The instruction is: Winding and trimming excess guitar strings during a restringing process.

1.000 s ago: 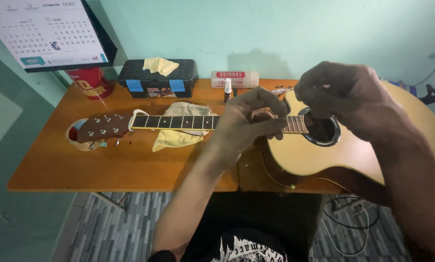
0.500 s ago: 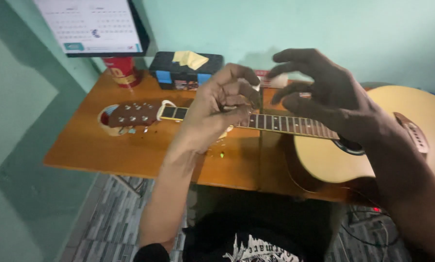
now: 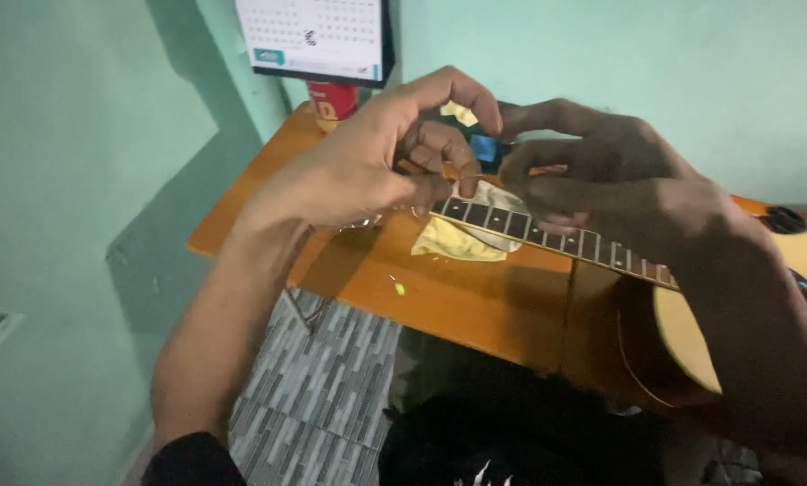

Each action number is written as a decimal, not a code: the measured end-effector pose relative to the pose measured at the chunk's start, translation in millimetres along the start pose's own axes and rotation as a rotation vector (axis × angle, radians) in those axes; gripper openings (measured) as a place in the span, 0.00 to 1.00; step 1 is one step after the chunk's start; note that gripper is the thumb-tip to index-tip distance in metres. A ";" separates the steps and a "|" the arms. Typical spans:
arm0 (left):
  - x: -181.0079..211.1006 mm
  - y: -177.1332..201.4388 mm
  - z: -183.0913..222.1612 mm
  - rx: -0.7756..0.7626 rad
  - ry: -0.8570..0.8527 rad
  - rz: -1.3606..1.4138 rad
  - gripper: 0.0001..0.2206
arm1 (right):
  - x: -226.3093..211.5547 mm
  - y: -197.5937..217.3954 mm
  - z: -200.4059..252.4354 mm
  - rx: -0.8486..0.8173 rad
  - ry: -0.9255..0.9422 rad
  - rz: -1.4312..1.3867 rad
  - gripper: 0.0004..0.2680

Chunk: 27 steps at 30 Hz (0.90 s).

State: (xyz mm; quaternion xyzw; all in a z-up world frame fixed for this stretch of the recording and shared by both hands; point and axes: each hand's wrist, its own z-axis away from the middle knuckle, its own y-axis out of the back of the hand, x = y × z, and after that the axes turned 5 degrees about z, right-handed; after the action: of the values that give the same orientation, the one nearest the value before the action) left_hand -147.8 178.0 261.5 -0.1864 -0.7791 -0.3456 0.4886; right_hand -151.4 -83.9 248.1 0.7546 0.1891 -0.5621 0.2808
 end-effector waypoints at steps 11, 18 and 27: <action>-8.2 19.8 0.8 -0.122 -0.175 0.285 0.24 | 50.4 55.1 10.2 -0.154 0.419 -0.491 0.18; -24.6 27.2 -11.8 0.039 -0.128 0.350 0.22 | 39.5 61.9 23.9 0.281 0.174 -0.330 0.06; -78.1 59.2 -40.2 0.203 -0.042 0.630 0.29 | 48.9 60.8 -11.0 0.443 -0.010 -0.010 0.06</action>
State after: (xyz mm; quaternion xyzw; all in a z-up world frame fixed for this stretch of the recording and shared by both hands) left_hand -49.8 193.7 224.5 -0.3757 -0.7235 -0.0941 0.5714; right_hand -92.2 -125.3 216.6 0.7940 0.0635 -0.5952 0.1064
